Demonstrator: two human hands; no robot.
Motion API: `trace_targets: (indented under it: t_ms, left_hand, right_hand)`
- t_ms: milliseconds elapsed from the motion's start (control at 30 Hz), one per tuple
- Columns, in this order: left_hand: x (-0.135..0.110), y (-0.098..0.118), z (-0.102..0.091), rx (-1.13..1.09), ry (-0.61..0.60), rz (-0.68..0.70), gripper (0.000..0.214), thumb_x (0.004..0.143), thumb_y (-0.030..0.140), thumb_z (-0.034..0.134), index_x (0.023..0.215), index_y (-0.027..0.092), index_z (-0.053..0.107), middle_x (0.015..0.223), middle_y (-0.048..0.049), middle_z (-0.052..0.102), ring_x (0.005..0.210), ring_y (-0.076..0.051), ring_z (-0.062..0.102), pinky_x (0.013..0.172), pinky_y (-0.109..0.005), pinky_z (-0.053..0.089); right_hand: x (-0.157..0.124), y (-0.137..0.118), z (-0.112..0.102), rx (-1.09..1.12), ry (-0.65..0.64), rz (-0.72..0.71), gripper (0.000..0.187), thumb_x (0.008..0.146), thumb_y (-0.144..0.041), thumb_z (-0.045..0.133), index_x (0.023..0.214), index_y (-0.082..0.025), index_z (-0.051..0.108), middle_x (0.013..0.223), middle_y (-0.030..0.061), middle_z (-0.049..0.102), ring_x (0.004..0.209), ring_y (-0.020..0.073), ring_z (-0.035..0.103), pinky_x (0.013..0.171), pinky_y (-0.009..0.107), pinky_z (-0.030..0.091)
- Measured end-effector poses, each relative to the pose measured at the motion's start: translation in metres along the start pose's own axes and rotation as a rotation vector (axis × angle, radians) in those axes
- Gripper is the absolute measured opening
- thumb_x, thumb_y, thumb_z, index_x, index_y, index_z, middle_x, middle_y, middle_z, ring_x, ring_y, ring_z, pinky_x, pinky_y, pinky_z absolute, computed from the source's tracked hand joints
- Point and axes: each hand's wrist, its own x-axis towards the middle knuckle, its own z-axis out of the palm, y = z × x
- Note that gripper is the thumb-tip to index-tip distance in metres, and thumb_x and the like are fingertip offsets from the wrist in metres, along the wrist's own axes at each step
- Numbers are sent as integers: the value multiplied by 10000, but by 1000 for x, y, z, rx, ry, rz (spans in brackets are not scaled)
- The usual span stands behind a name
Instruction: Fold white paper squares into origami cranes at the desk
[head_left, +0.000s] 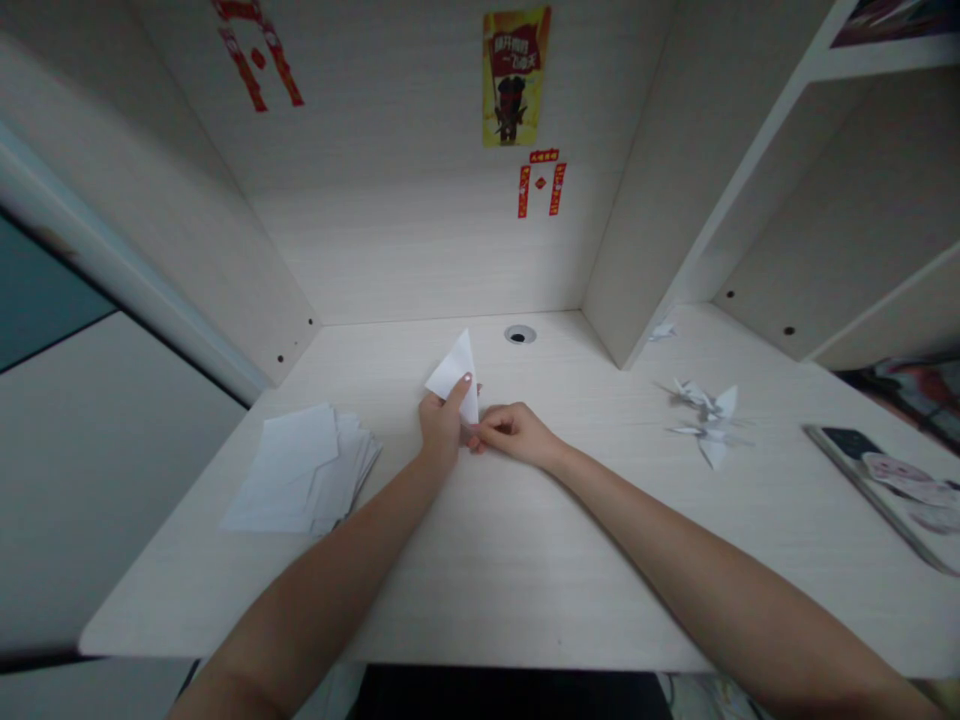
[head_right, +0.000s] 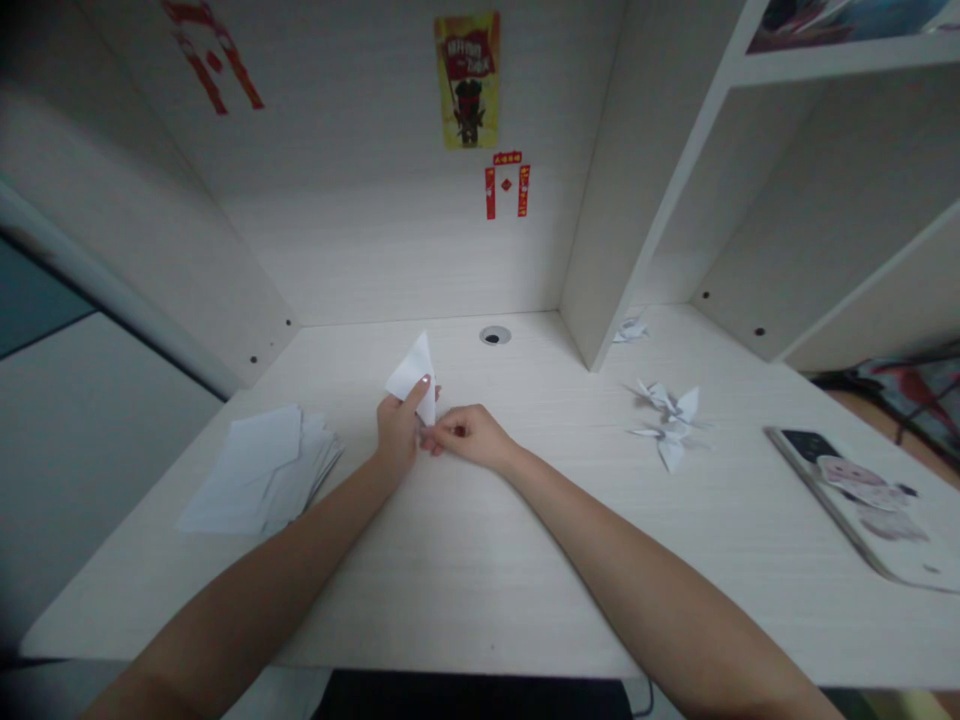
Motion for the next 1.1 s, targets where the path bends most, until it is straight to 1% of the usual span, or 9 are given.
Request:
trace_targets:
  t_ms: [100,200,233,333,367,433,533,733,1100]
  left_hand:
    - [4,2,0,-59,52,0,398,640,414,734,866,89,692,772,-91,709,652,-146,640,613,-241,492]
    - [4,2,0,-45,43,-8,420,643,428,728,879,81,690,773,-102,711,663,-163,649,627,-256,493]
    - [3,2,0,-29,26,-4,428,644,435,726,879,78,690,768,-106,711,659,-170,650,624,-263,492]
    - [0,2,0,38,-44,54,426,647,437,721,885,85,695,799,-104,718,709,-192,661,654,-276,496]
    - [-1,1,0,73,-69,74,418,646,430,722,889,91,699,817,-100,721,742,-197,664,673,-277,497]
    - [-2,1,0,154,-111,99,408,643,414,726,906,102,708,847,-90,725,800,-205,664,702,-273,497]
    - [-4,1,0,240,-139,91,384,651,402,720,896,107,719,868,-89,727,801,-209,665,688,-271,501]
    - [-5,0,-1,352,-204,89,351,653,400,722,850,110,724,847,-80,728,764,-203,665,641,-254,498]
    - [-4,-1,0,426,-316,65,331,682,390,707,879,124,715,874,-68,732,748,-186,665,624,-235,501]
  right_hand:
    - [-6,-4,7,-78,-126,-52,386,826,-476,528,751,-157,731,658,55,668,562,124,600,542,227,442]
    - [-9,-9,8,-50,-47,-76,413,856,-458,489,683,-157,712,628,47,641,536,118,578,534,232,430]
    - [-8,-10,6,-50,34,-79,435,868,-449,470,639,-158,697,598,42,625,536,119,569,551,240,431]
    - [-2,-9,-3,-67,485,-80,404,853,-445,500,611,-171,671,606,37,630,633,143,578,648,263,431]
    - [1,-7,-6,-40,585,-60,344,833,-447,532,693,-176,692,672,40,660,676,153,586,662,267,429]
    - [6,-3,-10,47,675,-15,289,782,-453,597,836,-194,714,773,40,697,716,164,596,661,272,430]
    - [11,4,-13,187,677,21,290,730,-451,648,871,-210,728,844,44,720,755,179,615,672,282,439]
    - [12,10,-14,332,685,66,212,626,-393,743,741,-215,746,798,35,721,717,165,598,665,286,428]
    - [14,13,-12,523,771,75,192,591,-346,775,704,-193,747,728,36,711,661,145,571,687,296,427]
